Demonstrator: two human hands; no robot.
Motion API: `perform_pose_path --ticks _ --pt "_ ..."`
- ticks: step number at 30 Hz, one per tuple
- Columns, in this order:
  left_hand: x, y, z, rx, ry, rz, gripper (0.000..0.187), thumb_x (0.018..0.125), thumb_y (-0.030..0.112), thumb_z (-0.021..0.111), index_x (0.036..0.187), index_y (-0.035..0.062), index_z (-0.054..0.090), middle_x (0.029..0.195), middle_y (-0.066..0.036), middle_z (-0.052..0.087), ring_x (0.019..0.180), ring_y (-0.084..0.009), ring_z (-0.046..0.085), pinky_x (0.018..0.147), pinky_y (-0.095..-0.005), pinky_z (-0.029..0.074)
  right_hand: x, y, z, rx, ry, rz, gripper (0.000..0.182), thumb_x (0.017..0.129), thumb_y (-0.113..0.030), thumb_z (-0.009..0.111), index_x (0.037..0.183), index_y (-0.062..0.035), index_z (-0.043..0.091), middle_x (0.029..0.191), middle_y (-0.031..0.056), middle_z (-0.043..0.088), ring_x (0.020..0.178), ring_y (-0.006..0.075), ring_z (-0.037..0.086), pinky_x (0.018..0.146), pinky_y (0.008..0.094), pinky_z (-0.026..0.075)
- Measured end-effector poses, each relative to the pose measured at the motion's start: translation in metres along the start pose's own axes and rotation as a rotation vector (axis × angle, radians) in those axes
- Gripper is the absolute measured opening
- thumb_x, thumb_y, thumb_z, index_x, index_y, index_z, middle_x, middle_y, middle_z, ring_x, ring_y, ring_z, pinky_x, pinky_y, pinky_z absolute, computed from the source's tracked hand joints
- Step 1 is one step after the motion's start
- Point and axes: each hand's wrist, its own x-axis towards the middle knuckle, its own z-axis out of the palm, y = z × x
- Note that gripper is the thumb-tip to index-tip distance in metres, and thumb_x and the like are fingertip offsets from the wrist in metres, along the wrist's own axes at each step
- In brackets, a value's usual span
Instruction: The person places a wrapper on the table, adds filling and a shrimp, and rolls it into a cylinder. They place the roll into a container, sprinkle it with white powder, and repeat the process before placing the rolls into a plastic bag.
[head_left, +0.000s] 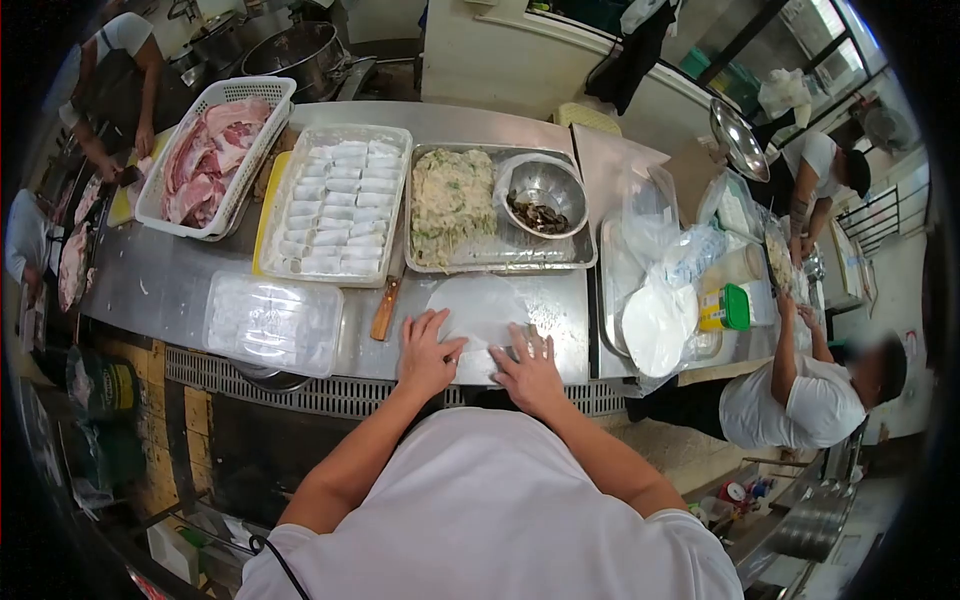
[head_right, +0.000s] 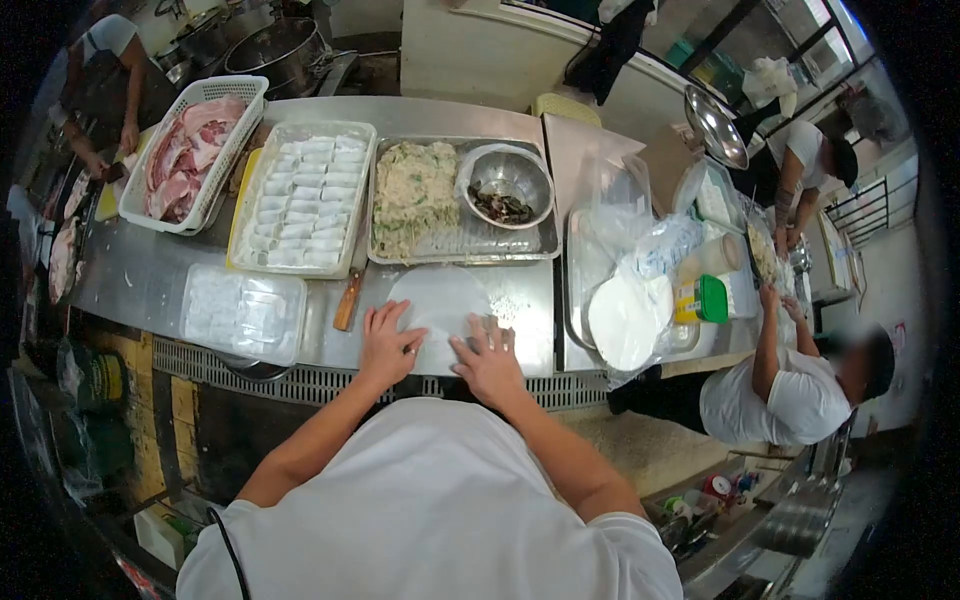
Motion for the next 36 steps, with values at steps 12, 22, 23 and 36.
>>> perform_pose_path --ticks 12,22,23,36 --pt "0.003 0.002 0.005 -0.042 0.053 -0.058 0.023 0.084 0.02 0.077 0.107 0.0167 0.08 0.142 -0.01 0.061 0.139 -0.0351 0.049 0.121 -0.0631 0.028 0.119 0.051 -0.05 0.626 0.129 -0.02 0.043 0.096 -0.017 0.067 0.135 0.0022 0.064 0.135 0.0276 0.063 0.124 0.0452 0.061 0.105 0.0477 0.049" --pt "0.006 0.009 0.003 -0.009 0.06 -0.092 0.02 0.082 0.02 0.08 0.102 0.0198 0.08 0.141 -0.009 0.063 0.137 -0.0362 0.052 0.12 -0.0623 0.03 0.29 0.002 0.022 0.374 -0.348 -0.307 0.032 0.092 -0.016 0.058 0.11 0.0047 0.075 0.106 0.0302 0.073 0.101 0.0459 0.07 0.093 0.0496 0.056" --pt "0.006 0.01 0.004 -0.006 0.062 -0.094 0.021 0.082 0.02 0.08 0.102 0.0198 0.08 0.141 -0.009 0.063 0.137 -0.036 0.052 0.12 -0.0622 0.03 0.291 0.0 0.023 0.376 -0.329 -0.288 0.031 0.093 -0.017 0.059 0.106 0.0042 0.076 0.104 0.0299 0.073 0.099 0.0459 0.071 0.092 0.0498 0.056" --pt "0.013 0.013 0.002 0.003 0.071 -0.108 0.021 0.08 0.022 0.08 0.101 0.0212 0.079 0.139 -0.006 0.063 0.134 -0.0338 0.054 0.12 -0.0615 0.031 0.294 -0.001 0.01 0.4 -0.38 -0.232 0.028 0.092 -0.027 0.066 0.101 -0.0057 0.081 0.098 0.0235 0.076 0.094 0.0424 0.073 0.087 0.0479 0.058"
